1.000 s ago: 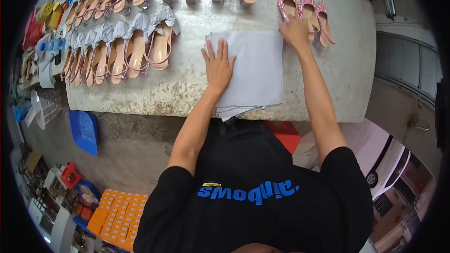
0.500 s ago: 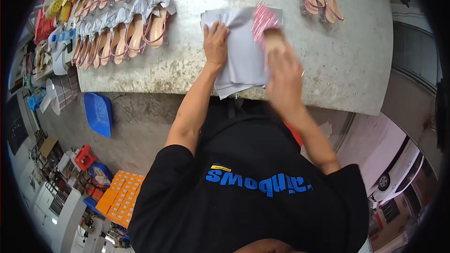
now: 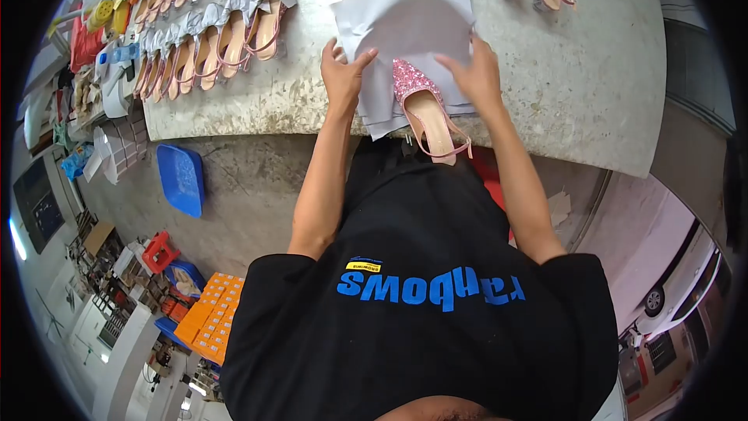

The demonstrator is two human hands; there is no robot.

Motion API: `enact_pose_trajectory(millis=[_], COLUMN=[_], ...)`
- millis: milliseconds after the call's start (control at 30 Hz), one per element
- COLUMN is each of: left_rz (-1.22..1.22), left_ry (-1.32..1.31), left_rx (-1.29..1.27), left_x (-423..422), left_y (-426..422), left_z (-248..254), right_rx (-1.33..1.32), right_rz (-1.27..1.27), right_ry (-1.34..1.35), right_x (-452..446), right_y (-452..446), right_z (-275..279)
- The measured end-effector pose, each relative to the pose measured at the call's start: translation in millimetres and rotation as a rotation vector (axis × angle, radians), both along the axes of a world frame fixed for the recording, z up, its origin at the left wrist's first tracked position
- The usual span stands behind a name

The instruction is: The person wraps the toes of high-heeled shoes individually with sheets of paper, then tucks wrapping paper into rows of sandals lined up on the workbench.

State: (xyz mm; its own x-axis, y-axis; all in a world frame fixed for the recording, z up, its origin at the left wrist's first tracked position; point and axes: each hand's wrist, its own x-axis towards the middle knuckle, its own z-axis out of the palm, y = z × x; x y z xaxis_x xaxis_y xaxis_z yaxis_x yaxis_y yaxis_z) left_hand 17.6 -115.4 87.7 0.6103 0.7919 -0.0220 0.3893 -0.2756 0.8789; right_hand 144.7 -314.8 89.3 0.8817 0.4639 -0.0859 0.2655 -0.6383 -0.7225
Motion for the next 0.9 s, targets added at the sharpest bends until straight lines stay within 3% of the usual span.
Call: enact_pose_trajectory(millis=[67, 100, 267, 367, 433, 500, 567, 600, 633, 667, 733, 800, 867, 900], left_rz=[-0.025, -0.056, -0.147, -0.140, -0.121, -0.104, -0.568, -0.747, -0.921, -0.906, -1.190, -1.274, -1.408, -1.410], left_ry=[0.011, 0.015, 0.000, -0.061, -0.114, -0.139, -0.250, -0.169, -0.083, -0.079, 0.155, 0.221, 0.352, 0.458], left_rx=[-0.280, -0.391, -0.645, -0.725, -0.773, -0.784, -0.231, -0.092, 0.053, 0.050, 0.380, 0.517, 0.798, 0.541], left_x=[-6, -10, -29, -38, -44, -46, -39, -41, -43, -45, -48, -50, -56, -49], left_y=[7, 13, 44, 48, 40, 20, -23, -44, -58, -60, -63, -72, -87, -83], left_z=[-5, -9, -30, -37, -30, -12, 12, 7, 1, -7, -16, -8, 7, 17], right_rx=[-0.118, -0.115, -0.196, 0.039, 0.104, 0.116, 0.154, 0.143, 0.114, 0.085, -0.314, 0.001, 0.080, 0.164], right_rz=[-0.060, -0.056, 0.244, 0.328, 0.393, 0.560, 0.619, 0.635, 0.660, 0.685, 0.715, 0.576, 0.630, 0.700], right_ry=[-0.125, -0.128, 0.202, 0.683, 0.819, 0.608, 0.107, -0.084, -0.111, -0.138, 0.517, 0.170, 0.107, 0.035], right_x=[33, 44, 77, 89, 74, 20, -51, -84, -88, -92, -57, -33, -21, -16], right_y=[15, 19, 32, 36, 36, 19, -7, -22, -27, -32, -26, -30, -10, -1], right_z=[-60, -62, -44, -20, -7, 13, -8, -24, -20, -15, 47, 42, -4, -20])
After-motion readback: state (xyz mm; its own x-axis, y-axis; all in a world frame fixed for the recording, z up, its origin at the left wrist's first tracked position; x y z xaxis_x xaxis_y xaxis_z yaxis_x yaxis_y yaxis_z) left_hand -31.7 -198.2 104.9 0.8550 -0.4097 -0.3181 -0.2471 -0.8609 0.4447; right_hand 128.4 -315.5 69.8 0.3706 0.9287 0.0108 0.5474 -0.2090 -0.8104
